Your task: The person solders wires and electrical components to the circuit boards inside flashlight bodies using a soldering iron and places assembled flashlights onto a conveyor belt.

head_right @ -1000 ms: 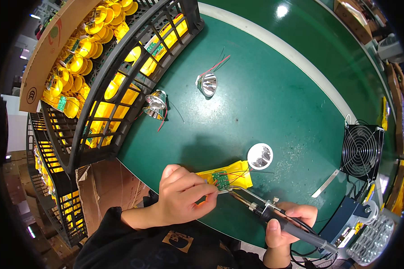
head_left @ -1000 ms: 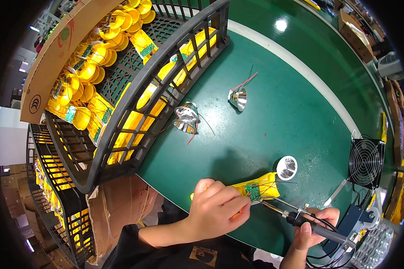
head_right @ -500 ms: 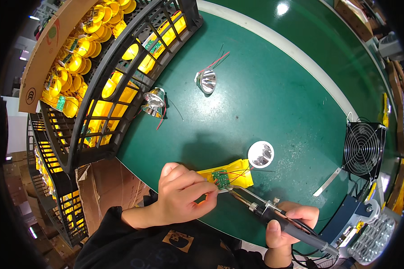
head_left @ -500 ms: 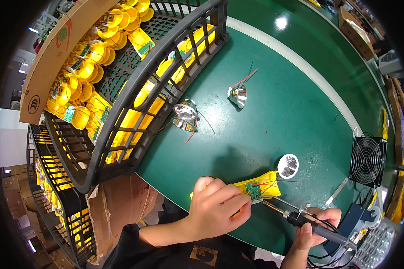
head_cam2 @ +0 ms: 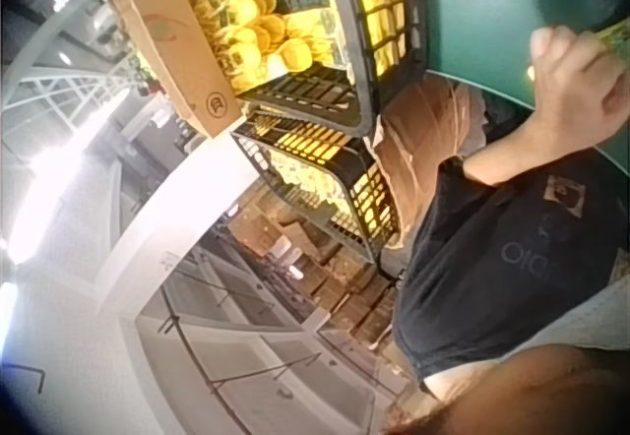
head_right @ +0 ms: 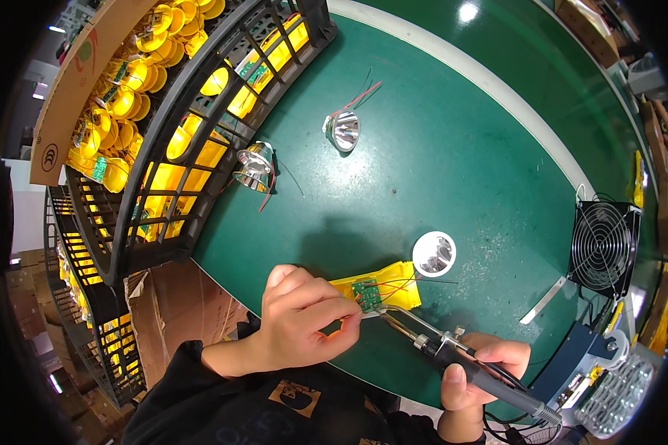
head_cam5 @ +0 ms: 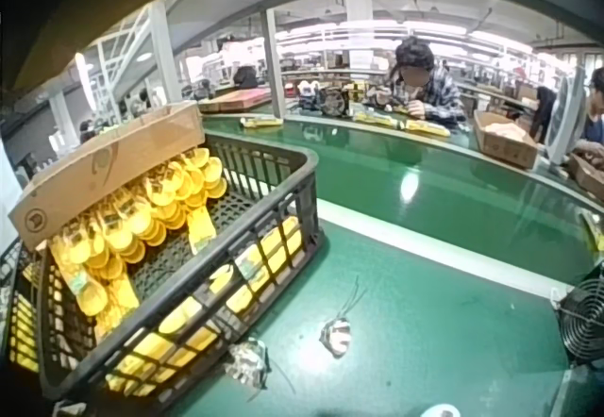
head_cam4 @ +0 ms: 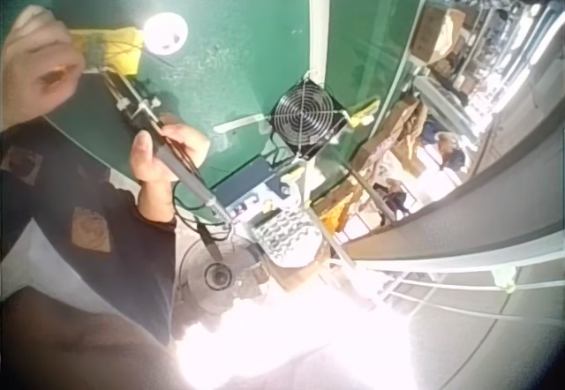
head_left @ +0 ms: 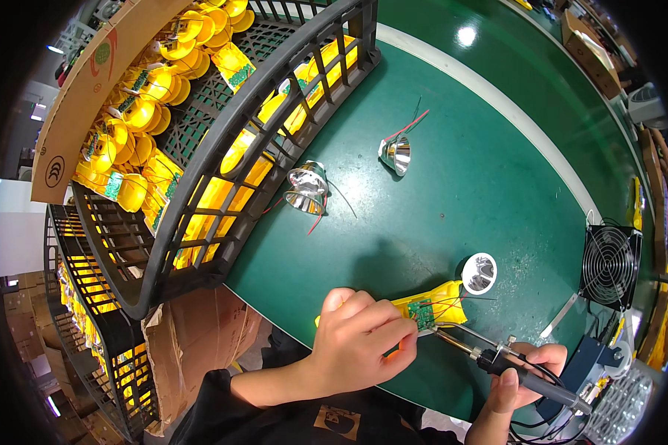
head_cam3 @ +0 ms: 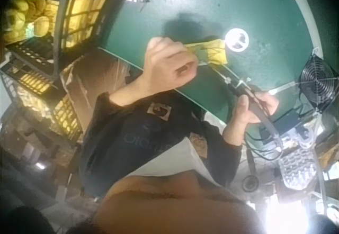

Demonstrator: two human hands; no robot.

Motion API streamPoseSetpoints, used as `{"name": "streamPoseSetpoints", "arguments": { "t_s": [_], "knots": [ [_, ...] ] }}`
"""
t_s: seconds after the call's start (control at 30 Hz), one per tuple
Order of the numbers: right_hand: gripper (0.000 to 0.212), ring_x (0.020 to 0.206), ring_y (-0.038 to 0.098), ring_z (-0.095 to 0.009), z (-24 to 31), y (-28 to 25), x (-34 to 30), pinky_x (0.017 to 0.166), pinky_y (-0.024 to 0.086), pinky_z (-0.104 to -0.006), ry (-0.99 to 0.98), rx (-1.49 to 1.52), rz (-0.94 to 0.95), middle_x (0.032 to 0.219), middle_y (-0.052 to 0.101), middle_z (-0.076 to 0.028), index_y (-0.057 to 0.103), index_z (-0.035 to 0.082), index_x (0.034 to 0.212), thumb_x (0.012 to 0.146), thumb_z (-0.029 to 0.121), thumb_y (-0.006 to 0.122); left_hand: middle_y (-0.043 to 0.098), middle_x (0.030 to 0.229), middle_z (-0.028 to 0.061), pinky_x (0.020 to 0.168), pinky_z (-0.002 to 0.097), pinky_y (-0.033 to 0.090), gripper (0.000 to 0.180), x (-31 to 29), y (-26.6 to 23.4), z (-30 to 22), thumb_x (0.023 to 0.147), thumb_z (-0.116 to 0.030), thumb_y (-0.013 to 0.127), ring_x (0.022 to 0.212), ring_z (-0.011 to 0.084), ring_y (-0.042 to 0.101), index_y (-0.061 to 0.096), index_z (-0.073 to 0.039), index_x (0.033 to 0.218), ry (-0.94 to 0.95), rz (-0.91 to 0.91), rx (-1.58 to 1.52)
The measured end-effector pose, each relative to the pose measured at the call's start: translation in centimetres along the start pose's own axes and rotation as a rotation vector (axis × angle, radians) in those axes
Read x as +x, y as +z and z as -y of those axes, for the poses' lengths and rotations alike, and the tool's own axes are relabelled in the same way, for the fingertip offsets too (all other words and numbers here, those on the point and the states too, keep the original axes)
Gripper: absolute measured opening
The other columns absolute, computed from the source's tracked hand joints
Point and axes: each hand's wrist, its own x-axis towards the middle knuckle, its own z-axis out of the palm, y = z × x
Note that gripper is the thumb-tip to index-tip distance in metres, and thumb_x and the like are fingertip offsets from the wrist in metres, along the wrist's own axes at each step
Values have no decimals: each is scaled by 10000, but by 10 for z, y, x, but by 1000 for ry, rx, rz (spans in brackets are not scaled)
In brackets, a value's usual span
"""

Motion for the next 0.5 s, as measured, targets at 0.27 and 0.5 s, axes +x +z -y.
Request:
{"name": "streamPoseSetpoints", "arguments": {
  "t_s": [0.27, 0.5],
  "knots": [
    [444, 400, 402, -67, -3, 1, 0, 387, 312, -153, -51, -11, -14, 555, 446, -58, 323, 34, 878, 680, 237, 664, 492, 605, -44, 596, 275, 313, 138, 2, -2, 0, 526, -68, 665, 556, 131, 435, 608, -134, 633, -14, 26, -8],
    [427, 412, 390, -63, -1, 3, 1, 399, 296, -153, -45, -24, -27, 554, 430, -43, 327, 34, 866, 679, 237, 654, 493, 609, -44, 590, 278, 305, 140, 3, -3, 0, 532, -66, 666, 556, 131, 435, 611, -135, 641, -16, 60, -13]
  ]
}}
